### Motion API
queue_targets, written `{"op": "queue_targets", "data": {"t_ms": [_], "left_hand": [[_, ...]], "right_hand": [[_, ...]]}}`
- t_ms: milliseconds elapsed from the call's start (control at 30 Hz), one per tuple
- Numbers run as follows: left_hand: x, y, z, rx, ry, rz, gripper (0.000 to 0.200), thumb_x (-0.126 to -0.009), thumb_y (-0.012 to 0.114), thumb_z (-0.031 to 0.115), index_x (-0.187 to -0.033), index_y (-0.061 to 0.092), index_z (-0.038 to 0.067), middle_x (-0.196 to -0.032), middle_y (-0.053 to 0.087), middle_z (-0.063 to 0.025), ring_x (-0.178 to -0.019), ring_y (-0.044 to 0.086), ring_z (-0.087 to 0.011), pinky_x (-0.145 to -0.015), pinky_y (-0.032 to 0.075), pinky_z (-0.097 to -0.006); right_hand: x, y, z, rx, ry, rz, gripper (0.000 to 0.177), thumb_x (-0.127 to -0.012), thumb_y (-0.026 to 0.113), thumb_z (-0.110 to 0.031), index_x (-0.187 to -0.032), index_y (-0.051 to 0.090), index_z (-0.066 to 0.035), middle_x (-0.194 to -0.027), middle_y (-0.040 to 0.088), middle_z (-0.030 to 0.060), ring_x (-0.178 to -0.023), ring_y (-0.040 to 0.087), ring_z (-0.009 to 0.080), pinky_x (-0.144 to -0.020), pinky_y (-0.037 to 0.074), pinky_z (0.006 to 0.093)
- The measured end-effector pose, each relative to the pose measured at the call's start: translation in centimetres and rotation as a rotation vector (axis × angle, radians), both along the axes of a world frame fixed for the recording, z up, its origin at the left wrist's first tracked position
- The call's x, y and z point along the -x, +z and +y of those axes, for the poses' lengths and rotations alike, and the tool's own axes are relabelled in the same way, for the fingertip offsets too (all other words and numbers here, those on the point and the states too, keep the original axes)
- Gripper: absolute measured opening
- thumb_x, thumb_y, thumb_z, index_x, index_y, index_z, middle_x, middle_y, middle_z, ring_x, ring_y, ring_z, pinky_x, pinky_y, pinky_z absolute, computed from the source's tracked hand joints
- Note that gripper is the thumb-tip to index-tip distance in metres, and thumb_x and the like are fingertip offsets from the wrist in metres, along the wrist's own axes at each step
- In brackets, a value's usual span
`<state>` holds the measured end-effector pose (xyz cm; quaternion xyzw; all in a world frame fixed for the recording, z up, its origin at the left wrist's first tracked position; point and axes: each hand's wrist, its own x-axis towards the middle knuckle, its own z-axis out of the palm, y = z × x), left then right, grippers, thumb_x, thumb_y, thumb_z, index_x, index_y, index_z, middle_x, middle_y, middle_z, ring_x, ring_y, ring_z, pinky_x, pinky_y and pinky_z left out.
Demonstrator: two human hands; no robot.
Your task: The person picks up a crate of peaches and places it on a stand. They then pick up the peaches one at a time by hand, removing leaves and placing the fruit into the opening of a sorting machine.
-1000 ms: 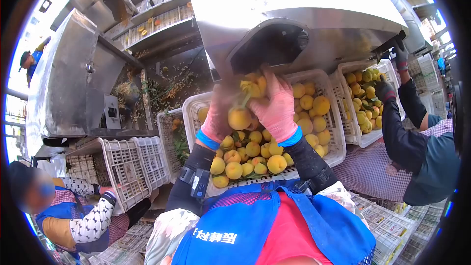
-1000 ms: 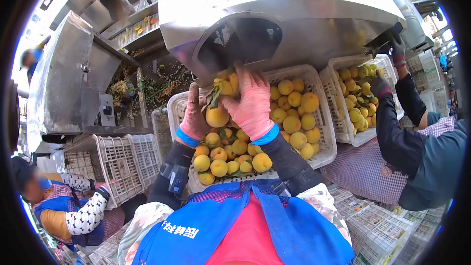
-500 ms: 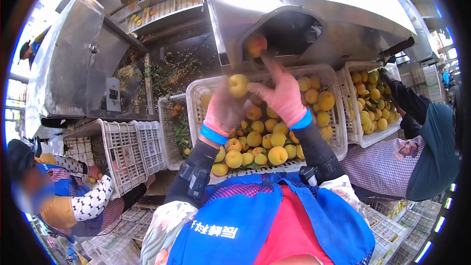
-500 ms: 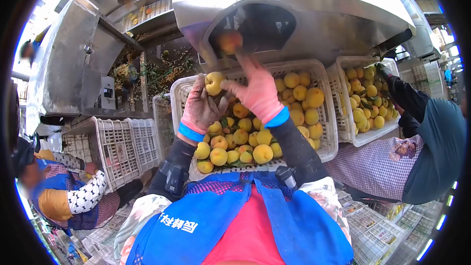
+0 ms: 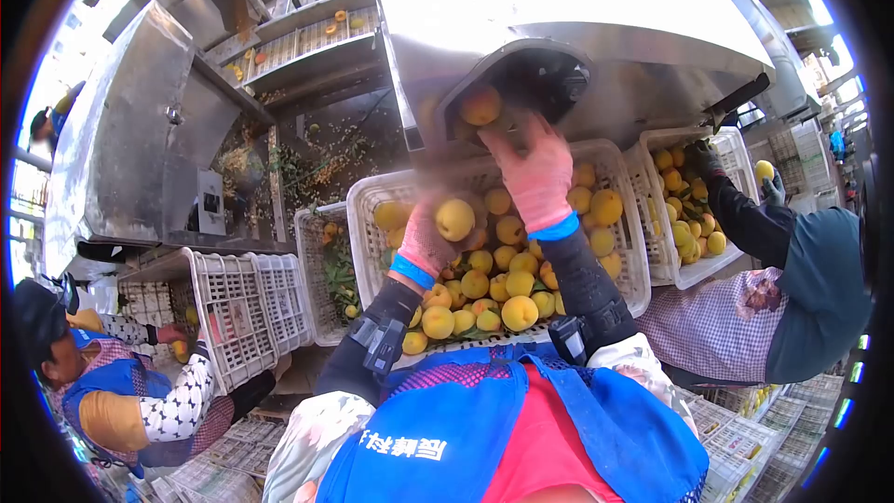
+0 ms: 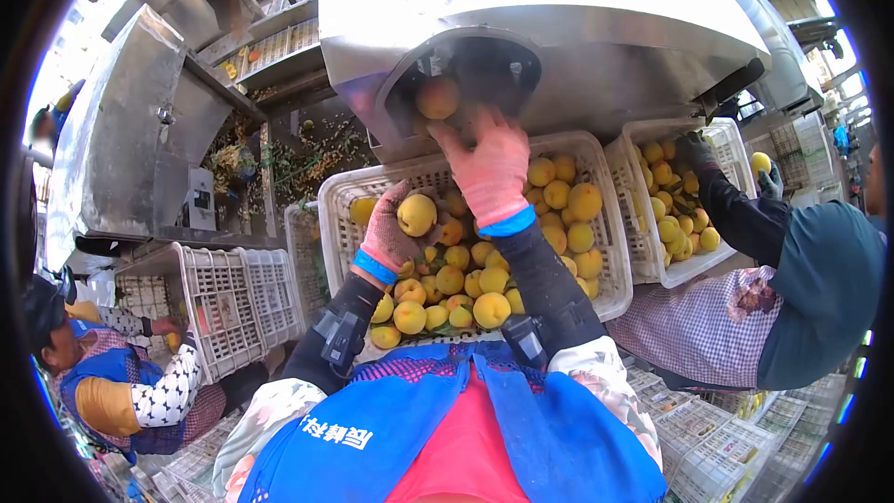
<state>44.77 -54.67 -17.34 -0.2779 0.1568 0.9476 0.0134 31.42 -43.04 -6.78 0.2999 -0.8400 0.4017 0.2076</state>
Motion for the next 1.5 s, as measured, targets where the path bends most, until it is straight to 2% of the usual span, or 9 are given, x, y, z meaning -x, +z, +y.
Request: {"op": "queue_targets", "data": {"t_ms": [200, 500, 867, 933, 1000, 1133, 1233, 1433, 1500], "left_hand": [[-0.6, 0.5, 0.5, 0.079, -0.012, -0.096, 0.039, -0.095, 0.065, 0.038, -0.119, 0.06, 0.007, -0.109, 0.066, -0.0131, -0.093, 0.068, -0.033, -0.077, 0.059, -0.0538], [-2.2, 0.6, 0.1, 0.332, 0.038, -0.02, 0.036, -0.093, 0.067, 0.034, -0.113, 0.067, 0.005, -0.1, 0.069, -0.008, -0.086, 0.068, -0.0218, -0.075, 0.058, -0.0358], [-1.9, 2.5, -0.2, 0.097, 0.154, 0.023, 0.031, -0.098, 0.064, 0.027, -0.119, 0.064, 0.004, -0.108, 0.069, -0.009, -0.097, 0.069, -0.0214, -0.086, 0.057, -0.0361], [-2.0, -1.2, -1.7, 1.242, -0.207, 0.253, 0.045, -0.097, 0.062, 0.037, -0.132, 0.058, 0.01, -0.126, 0.066, -0.0069, -0.121, 0.06, -0.0236, -0.107, 0.046, -0.0436], [-2.2, 1.3, -2.2, 1.433, -0.338, 0.16, 0.053, -0.095, 0.063, 0.041, -0.137, 0.054, 0.01, -0.134, 0.062, -0.0067, -0.125, 0.058, -0.0232, -0.11, 0.044, -0.0414], [-2.4, 0.8, -3.5, 1.303, -0.296, 0.334, 0.061, -0.095, 0.064, 0.043, -0.142, 0.049, 0.007, -0.147, 0.051, -0.009, -0.133, 0.052, -0.0246, -0.112, 0.043, -0.0416], [-1.9, 5.2, -1.6, 1.188, -0.121, 0.478, 0.058, -0.099, 0.058, 0.042, -0.143, 0.047, 0.005, -0.148, 0.048, -0.0141, -0.133, 0.052, -0.0259, -0.113, 0.043, -0.0427], [-1.8, 4.9, -0.6, 0.802, -0.225, 0.009, 0.047, -0.102, 0.056, 0.037, -0.134, 0.057, 0.003, -0.13, 0.062, -0.0119, -0.121, 0.06, -0.0236, -0.103, 0.049, -0.0387], [-3.4, 0.8, 0.8, 1.245, -0.511, -0.116, 0.055, -0.097, 0.06, 0.045, -0.135, 0.058, 0.005, -0.132, 0.062, -0.0124, -0.121, 0.061, -0.0262, -0.102, 0.049, -0.0413]], "right_hand": [[3.8, 1.7, -5.6, -0.439, -0.007, -0.239, 0.059, -0.069, 0.082, -0.049, -0.107, 0.064, -0.008, -0.107, 0.07, 0.0152, -0.101, 0.063, 0.0396, -0.094, 0.047, 0.0513], [0.4, -2.8, -0.9, 0.091, 0.173, -0.04, 0.074, -0.068, 0.085, -0.03, -0.133, 0.057, -0.005, -0.119, 0.064, 0.0153, -0.111, 0.058, 0.0386, -0.106, 0.038, 0.055], [6.1, -6.1, -5.7, -0.132, 0.023, 0.109, 0.069, -0.069, 0.082, -0.041, -0.126, 0.062, -0.006, -0.112, 0.066, 0.0129, -0.106, 0.06, 0.0371, -0.106, 0.035, 0.0573], [5.5, -1.8, -6.1, -0.159, -0.12, 0.395, 0.051, -0.073, 0.081, -0.035, -0.111, 0.067, -0.005, -0.105, 0.067, 0.0133, -0.099, 0.062, 0.036, -0.097, 0.043, 0.054], [3.9, 1.5, -4.3, 0.084, 0.034, 0.043, 0.054, -0.073, 0.083, -0.035, -0.115, 0.067, -0.005, -0.11, 0.068, 0.0135, -0.102, 0.062, 0.0367, -0.094, 0.047, 0.0497], [-1.3, -0.2, 0.9, -0.018, 0.664, -0.464, 0.083, -0.072, 0.085, -0.037, -0.143, 0.052, -0.008, -0.133, 0.061, 0.0216, -0.119, 0.059, 0.0388, -0.102, 0.047, 0.0448], [-5.4, -2.2, 1.2, -0.34, 0.483, -0.195, 0.094, -0.071, 0.084, -0.037, -0.151, 0.042, -0.011, -0.139, 0.055, 0.0198, -0.124, 0.054, 0.0391, -0.111, 0.036, 0.0509], [-3.5, -1.3, 1.3, 0.001, 0.25, -0.118, 0.087, -0.071, 0.084, -0.038, -0.143, 0.049, -0.006, -0.131, 0.061, 0.0176, -0.119, 0.057, 0.0391, -0.11, 0.036, 0.0527], [-2.0, -1.4, -0.1, -0.015, 0.151, -0.014, 0.078, -0.072, 0.083, -0.038, -0.136, 0.055, -0.003, -0.122, 0.065, 0.0172, -0.112, 0.06, 0.0386, -0.103, 0.041, 0.052]]}}
